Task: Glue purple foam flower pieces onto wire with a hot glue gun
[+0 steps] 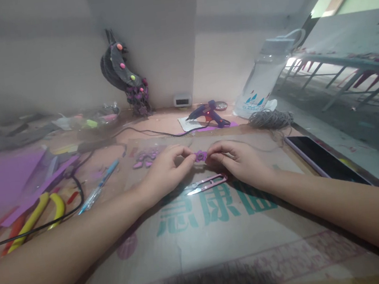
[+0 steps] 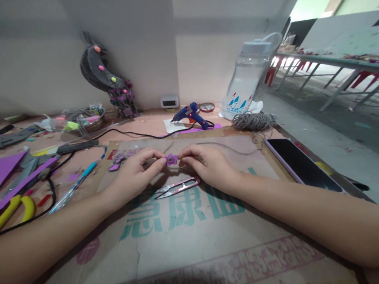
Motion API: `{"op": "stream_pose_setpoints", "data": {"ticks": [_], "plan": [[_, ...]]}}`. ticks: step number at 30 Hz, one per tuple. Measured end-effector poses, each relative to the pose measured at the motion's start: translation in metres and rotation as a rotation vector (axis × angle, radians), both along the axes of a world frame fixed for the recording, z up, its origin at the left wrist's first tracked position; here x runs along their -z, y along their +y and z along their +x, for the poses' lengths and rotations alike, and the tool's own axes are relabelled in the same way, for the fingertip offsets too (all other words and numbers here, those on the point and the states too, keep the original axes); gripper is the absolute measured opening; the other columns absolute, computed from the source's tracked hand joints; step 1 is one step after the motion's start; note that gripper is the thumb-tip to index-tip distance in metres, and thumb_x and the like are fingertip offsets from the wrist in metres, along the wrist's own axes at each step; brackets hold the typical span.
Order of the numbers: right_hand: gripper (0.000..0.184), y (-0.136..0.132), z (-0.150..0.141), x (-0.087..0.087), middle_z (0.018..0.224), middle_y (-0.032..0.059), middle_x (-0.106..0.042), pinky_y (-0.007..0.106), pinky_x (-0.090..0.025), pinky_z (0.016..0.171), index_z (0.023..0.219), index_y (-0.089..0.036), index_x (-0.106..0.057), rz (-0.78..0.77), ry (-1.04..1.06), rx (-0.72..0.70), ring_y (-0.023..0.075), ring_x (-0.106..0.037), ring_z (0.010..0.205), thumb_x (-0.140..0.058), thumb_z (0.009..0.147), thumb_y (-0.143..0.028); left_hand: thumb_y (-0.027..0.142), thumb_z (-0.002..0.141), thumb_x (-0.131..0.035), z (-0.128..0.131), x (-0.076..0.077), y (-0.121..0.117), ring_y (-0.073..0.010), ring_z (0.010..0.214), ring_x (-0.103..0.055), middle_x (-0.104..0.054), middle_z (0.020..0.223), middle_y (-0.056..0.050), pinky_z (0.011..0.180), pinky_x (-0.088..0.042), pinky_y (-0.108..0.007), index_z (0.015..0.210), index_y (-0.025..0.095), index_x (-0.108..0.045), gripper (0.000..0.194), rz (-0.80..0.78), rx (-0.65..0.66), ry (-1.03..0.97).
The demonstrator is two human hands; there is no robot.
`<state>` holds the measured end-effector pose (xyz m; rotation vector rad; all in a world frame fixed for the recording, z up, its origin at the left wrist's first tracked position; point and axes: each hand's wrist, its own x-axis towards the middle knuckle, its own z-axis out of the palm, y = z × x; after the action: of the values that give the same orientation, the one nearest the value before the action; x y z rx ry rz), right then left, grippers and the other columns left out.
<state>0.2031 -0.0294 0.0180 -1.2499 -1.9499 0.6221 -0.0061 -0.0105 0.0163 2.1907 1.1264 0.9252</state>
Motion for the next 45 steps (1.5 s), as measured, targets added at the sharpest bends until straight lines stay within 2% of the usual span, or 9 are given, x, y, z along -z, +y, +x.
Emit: {"op": "stream_pose_setpoints", "data": {"ticks": [5,13,16,22,28,31,36,40,45], "plan": [[0.024,-0.002,-0.002,-0.004,0.078,0.0035,-0.072,0.028,-0.053,0.061,0.085,-0.019,-0.067,-0.134,0.032,-0.08,0.0171,-0.067,0.07,-0.049,0.093,-0.034,0.033,0.089,-0.051,0.0,0.0,0.0,-0.0185,0.085,-0.059,-0.066,0.084,-0.002,0.081,-0.042,-0.029,0.08,0.019,-0.063,0.021,0.044,0.022,0.02],[0.026,-0.001,-0.002,-0.003,0.073,0.0017,-0.07,0.024,-0.047,0.051,0.082,-0.019,-0.062,-0.172,0.044,-0.073,0.0136,-0.062,0.059,-0.048,0.093,-0.038,0.035,0.088,-0.052,0.0,-0.001,-0.001,-0.0192,0.086,-0.06,-0.066,0.086,-0.002,0.08,-0.042,-0.03,0.083,0.019,-0.064,0.021,0.006,0.046,0.007],[0.022,-0.001,0.003,-0.006,0.074,0.0022,-0.067,0.026,-0.047,0.057,0.082,-0.019,-0.059,-0.015,-0.049,-0.103,0.0145,-0.061,0.063,-0.052,0.092,-0.037,0.036,0.089,-0.05,0.001,-0.002,-0.001,-0.019,0.085,-0.06,-0.067,0.087,-0.002,0.077,-0.043,-0.029,0.083,0.02,-0.063,0.021,-0.083,-0.007,-0.045],[0.034,-0.008,0.004,-0.009,0.094,0.0102,-0.066,0.037,-0.045,0.081,0.104,-0.015,-0.065,0.375,-0.548,-0.518,0.0217,-0.057,0.088,-0.059,0.089,-0.045,0.035,0.088,-0.049,0.001,-0.001,0.001,-0.0187,0.085,-0.06,-0.066,0.087,-0.002,0.078,-0.044,-0.029,0.087,0.018,-0.063,0.022,-0.13,-0.04,-0.08],[0.03,-0.009,-0.001,-0.002,0.09,0.0107,-0.066,0.036,-0.045,0.074,0.106,-0.014,-0.067,0.491,-0.691,-0.495,0.021,-0.057,0.082,-0.039,0.099,-0.025,0.036,0.089,-0.049,0.0,0.002,0.003,-0.0169,0.077,-0.058,-0.065,0.084,-0.001,0.07,-0.044,-0.028,0.086,0.018,-0.061,0.022,-0.122,-0.033,-0.072],[0.029,-0.01,0.002,-0.002,0.087,0.009,-0.067,0.035,-0.046,0.073,0.102,-0.014,-0.065,0.498,-0.599,-0.43,0.0203,-0.057,0.079,-0.037,0.098,-0.02,0.036,0.089,-0.049,0.0,0.002,0.003,-0.0162,0.074,-0.058,-0.065,0.083,-0.001,0.068,-0.043,-0.027,0.083,0.018,-0.06,0.022,-0.119,-0.022,-0.079],[0.032,-0.006,0.012,-0.001,0.087,0.0077,-0.062,0.035,-0.046,0.072,0.114,-0.019,-0.058,0.467,-0.364,-0.178,0.0209,-0.057,0.079,-0.031,0.1,-0.027,0.04,0.089,-0.048,-0.001,0.002,0.002,-0.0124,0.057,-0.051,-0.062,0.076,0.001,0.057,-0.04,-0.025,0.081,0.018,-0.058,0.025,-0.14,-0.029,-0.047],[0.039,0.003,0.017,0.004,0.091,0.0084,-0.061,0.037,-0.045,0.077,0.12,-0.019,-0.057,0.445,-0.35,-0.154,0.0232,-0.057,0.086,-0.032,0.1,-0.043,0.039,0.088,-0.049,-0.001,0.002,0.003,-0.0149,0.065,-0.056,-0.062,0.076,0.0,0.06,-0.042,-0.026,0.078,0.018,-0.058,0.024,-0.127,-0.035,-0.033],[0.036,0.009,0.017,0.005,0.091,0.0077,-0.061,0.035,-0.044,0.075,0.121,-0.02,-0.057,0.404,-0.391,-0.119,0.0228,-0.058,0.086,-0.038,0.099,-0.042,0.038,0.088,-0.049,0.0,0.002,0.002,-0.0168,0.071,-0.059,-0.064,0.077,-0.001,0.065,-0.045,-0.027,0.079,0.019,-0.059,0.023,-0.124,-0.039,-0.033]]}}
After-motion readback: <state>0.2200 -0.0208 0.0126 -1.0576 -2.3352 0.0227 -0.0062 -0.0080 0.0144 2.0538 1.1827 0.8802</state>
